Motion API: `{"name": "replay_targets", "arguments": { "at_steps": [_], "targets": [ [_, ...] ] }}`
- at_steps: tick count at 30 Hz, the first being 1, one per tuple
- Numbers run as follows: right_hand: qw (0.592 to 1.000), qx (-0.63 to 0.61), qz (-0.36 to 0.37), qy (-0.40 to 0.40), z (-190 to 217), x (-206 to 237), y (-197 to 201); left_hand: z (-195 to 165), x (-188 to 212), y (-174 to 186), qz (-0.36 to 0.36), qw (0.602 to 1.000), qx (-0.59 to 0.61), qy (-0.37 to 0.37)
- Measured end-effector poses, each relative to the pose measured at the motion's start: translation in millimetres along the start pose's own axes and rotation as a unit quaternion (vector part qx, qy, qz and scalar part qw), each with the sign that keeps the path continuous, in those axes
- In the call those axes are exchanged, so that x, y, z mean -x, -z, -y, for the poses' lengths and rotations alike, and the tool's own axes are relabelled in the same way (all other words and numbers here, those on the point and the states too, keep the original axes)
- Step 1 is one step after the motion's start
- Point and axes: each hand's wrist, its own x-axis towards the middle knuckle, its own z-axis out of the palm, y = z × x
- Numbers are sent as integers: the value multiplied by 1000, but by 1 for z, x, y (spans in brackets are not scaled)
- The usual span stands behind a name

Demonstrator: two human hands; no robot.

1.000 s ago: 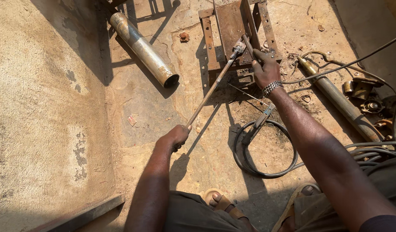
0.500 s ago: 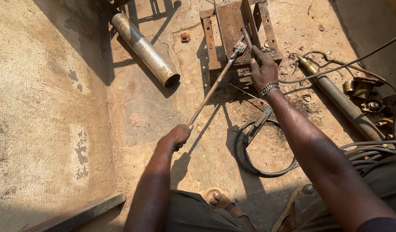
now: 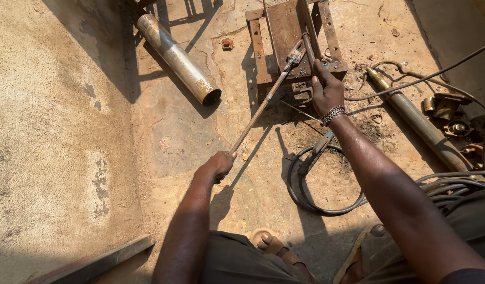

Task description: The person arc welds a metal workpiece resting on a metal fixture on the ground, holding a welding electrode holder in one hand and a long rod in the other. They strike welding arcs producing sparks, reposition the rod and workpiece between welds, and tap or scrape the weld area with the rod.

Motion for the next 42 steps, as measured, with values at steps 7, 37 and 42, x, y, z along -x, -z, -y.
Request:
{"name": "replay_targets", "arguments": {
  "at_steps": [7,37,42],
  "targets": [
    [994,-47,-54,77,19,9,-5,-4,4,-2,-1,1000,17,1],
    [996,20,-50,72,11,-32,3,0,1,3,-14,998,50,-29],
    [996,57,65,-26,17,-34,8,4,-1,2,-9,998,59,-6]
  ]
}}
